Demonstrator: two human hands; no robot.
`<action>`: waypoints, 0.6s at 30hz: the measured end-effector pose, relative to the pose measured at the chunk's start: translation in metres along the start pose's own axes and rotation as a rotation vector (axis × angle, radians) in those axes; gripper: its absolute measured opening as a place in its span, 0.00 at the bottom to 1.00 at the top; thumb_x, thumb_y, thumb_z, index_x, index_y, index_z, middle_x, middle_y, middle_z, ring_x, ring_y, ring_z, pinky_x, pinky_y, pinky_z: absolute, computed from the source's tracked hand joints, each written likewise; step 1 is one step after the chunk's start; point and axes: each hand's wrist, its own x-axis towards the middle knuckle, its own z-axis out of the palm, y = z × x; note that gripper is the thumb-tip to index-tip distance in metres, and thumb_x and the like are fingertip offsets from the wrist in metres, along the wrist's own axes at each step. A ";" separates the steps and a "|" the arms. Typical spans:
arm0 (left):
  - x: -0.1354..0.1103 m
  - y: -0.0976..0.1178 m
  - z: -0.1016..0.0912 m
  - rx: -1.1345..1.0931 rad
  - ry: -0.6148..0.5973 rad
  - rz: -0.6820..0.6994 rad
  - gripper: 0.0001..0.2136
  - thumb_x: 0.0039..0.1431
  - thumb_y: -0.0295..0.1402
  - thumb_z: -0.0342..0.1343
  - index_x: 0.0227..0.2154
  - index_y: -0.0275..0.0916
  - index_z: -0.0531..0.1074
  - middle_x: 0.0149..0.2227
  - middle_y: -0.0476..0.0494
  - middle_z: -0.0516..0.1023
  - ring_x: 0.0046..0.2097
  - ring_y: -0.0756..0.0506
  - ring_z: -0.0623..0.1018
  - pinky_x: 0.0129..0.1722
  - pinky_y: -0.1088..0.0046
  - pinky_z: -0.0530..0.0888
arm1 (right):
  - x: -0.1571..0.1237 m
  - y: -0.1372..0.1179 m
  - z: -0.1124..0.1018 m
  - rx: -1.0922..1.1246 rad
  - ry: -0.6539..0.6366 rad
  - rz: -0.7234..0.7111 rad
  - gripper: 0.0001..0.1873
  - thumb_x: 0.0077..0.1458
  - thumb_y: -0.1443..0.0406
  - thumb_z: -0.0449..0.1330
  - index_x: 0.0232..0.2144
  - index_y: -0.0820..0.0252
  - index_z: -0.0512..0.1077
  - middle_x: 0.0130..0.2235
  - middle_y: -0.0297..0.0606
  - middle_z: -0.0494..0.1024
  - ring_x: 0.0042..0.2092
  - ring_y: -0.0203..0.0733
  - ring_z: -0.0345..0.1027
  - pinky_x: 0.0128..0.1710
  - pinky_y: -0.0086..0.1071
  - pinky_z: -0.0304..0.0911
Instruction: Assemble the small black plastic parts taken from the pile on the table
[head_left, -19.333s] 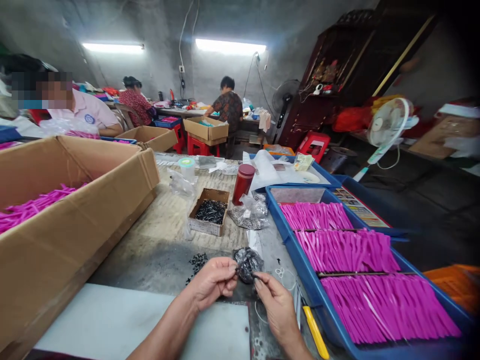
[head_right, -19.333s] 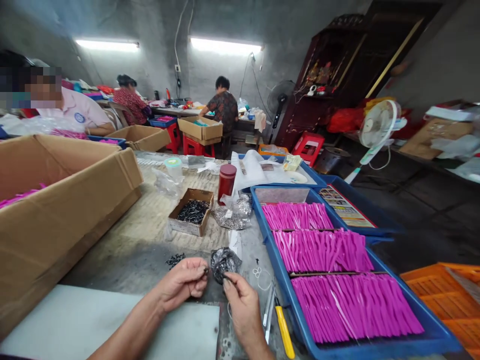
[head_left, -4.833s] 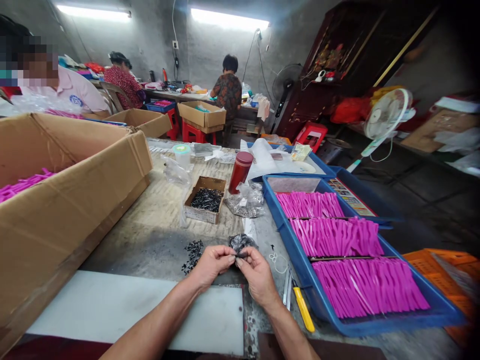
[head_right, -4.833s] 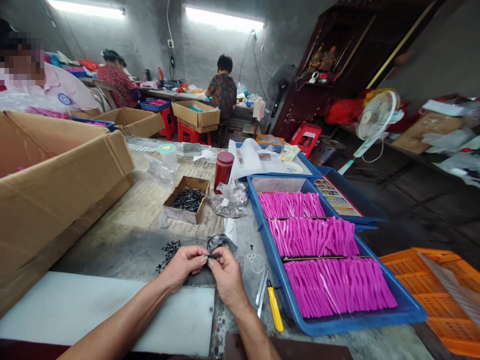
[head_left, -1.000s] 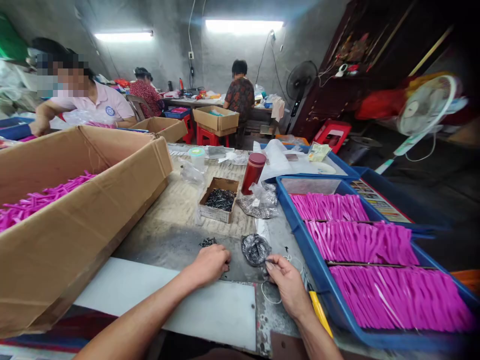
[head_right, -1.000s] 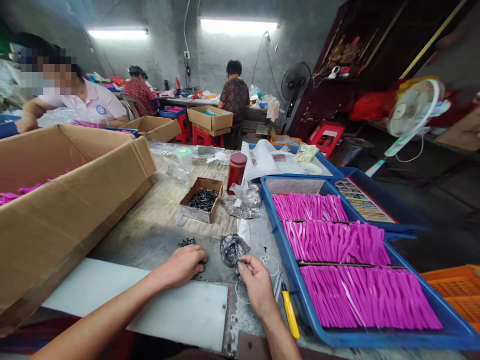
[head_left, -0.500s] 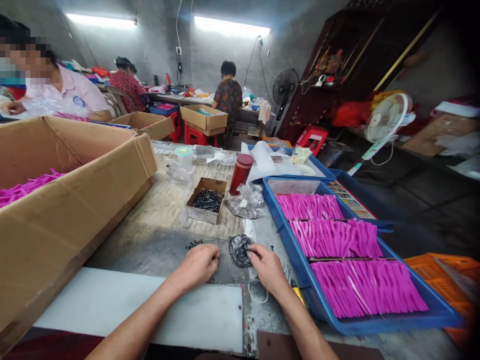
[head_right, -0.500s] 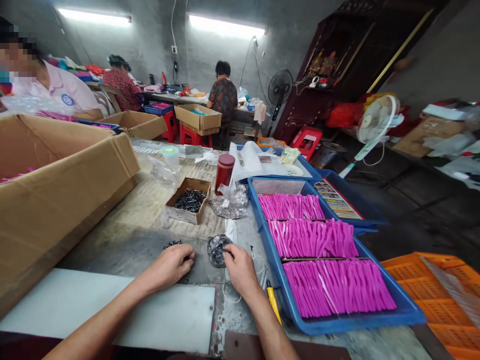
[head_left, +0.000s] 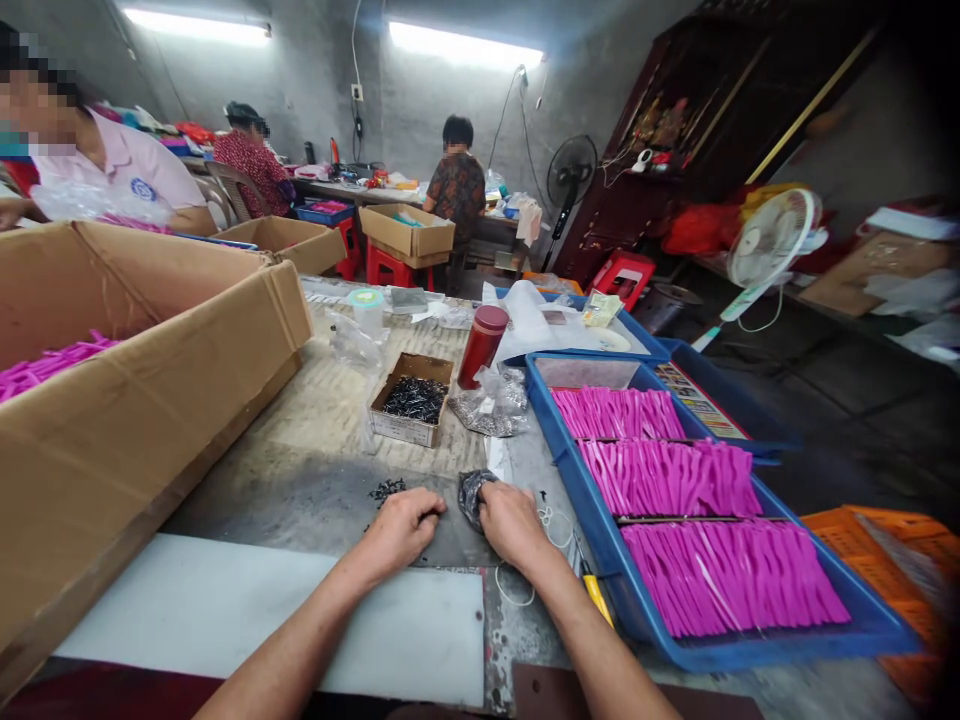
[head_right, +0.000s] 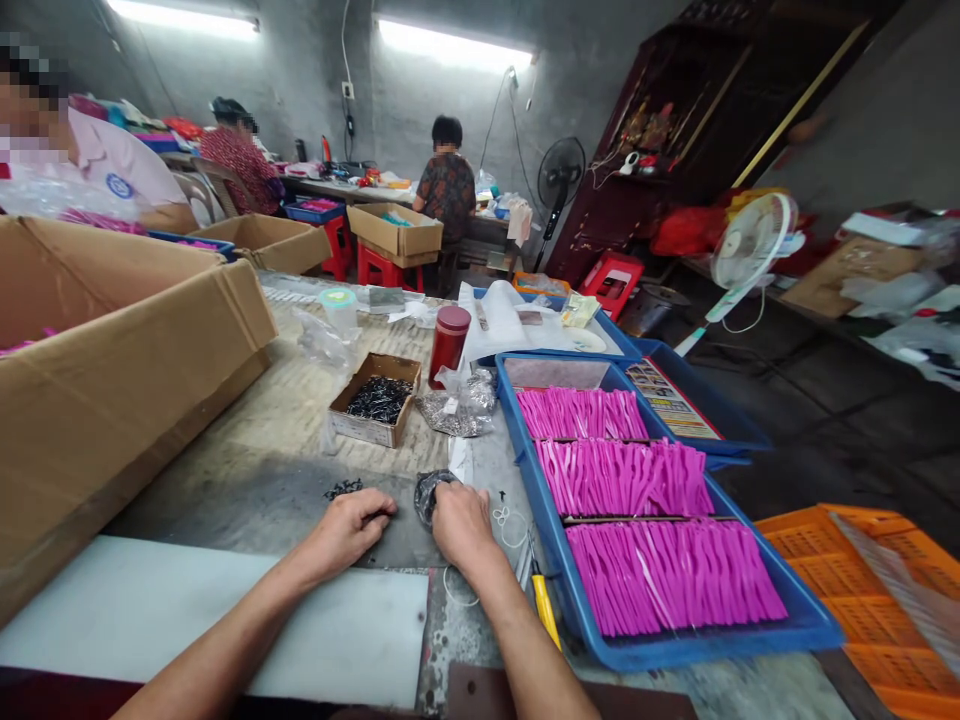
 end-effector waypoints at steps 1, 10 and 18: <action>0.000 -0.001 0.000 0.002 -0.010 0.009 0.12 0.45 0.21 0.44 0.29 0.38 0.70 0.27 0.49 0.71 0.32 0.51 0.70 0.33 0.79 0.64 | 0.000 0.000 0.000 -0.004 -0.005 -0.006 0.10 0.47 0.72 0.47 0.28 0.61 0.68 0.32 0.42 0.73 0.34 0.43 0.65 0.31 0.33 0.48; -0.003 -0.009 0.005 0.041 0.021 0.032 0.09 0.49 0.23 0.45 0.28 0.37 0.69 0.27 0.46 0.71 0.32 0.50 0.69 0.33 0.77 0.65 | -0.004 0.001 -0.001 0.017 -0.009 -0.007 0.09 0.48 0.71 0.46 0.29 0.62 0.66 0.32 0.41 0.72 0.36 0.43 0.64 0.32 0.31 0.48; -0.003 -0.003 0.002 0.011 0.055 0.058 0.08 0.50 0.24 0.45 0.25 0.38 0.69 0.26 0.47 0.69 0.32 0.50 0.68 0.33 0.76 0.64 | -0.007 0.007 0.006 0.294 0.120 -0.022 0.11 0.47 0.73 0.45 0.30 0.62 0.66 0.31 0.39 0.73 0.35 0.39 0.64 0.34 0.29 0.53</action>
